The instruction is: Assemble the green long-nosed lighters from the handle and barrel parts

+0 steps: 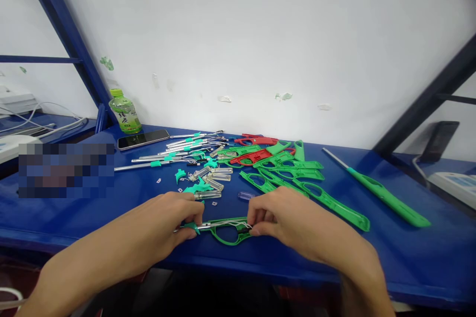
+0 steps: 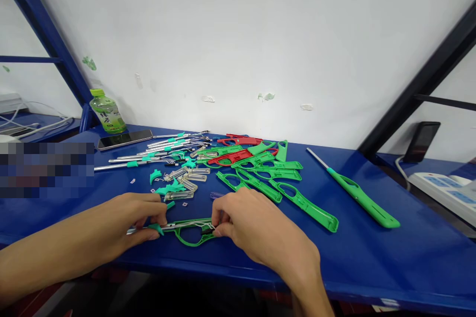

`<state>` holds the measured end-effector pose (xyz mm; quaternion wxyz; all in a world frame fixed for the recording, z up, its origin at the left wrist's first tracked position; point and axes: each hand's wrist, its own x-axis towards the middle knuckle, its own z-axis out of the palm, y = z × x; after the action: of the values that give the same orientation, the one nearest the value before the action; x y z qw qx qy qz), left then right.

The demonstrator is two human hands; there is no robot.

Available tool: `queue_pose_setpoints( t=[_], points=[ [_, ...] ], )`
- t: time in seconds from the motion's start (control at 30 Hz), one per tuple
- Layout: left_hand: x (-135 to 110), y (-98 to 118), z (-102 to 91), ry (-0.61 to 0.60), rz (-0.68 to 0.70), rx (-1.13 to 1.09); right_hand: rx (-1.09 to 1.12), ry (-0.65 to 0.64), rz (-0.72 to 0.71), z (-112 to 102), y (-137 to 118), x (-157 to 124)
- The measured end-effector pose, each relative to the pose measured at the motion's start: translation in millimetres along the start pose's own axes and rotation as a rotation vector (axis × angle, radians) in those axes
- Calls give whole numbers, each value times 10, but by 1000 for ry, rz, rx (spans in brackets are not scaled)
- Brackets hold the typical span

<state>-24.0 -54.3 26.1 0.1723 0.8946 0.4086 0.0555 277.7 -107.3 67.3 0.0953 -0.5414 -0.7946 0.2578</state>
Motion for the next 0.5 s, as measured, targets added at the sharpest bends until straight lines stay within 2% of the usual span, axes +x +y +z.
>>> queue_pose_setpoints(
  t=[0.1, 0.2, 0.3, 0.4, 0.5],
  points=[
    [-8, 6, -33, -68, -7, -32, -27, -3, 23, 14, -32, -22],
    [0, 17, -133, -56, -1, -61, -42, 11, 30, 52, -40, -58],
    [34, -26, -267, 58, 5, -37, 0, 59, 3, 138, -4, -100],
    [76, -136, -369, 180, -57, 81, 87, 140, 14, 265, 58, -129],
    [106, -251, -401, 198, -110, 132, 169, 211, 32, 404, 124, -128]
  ],
)
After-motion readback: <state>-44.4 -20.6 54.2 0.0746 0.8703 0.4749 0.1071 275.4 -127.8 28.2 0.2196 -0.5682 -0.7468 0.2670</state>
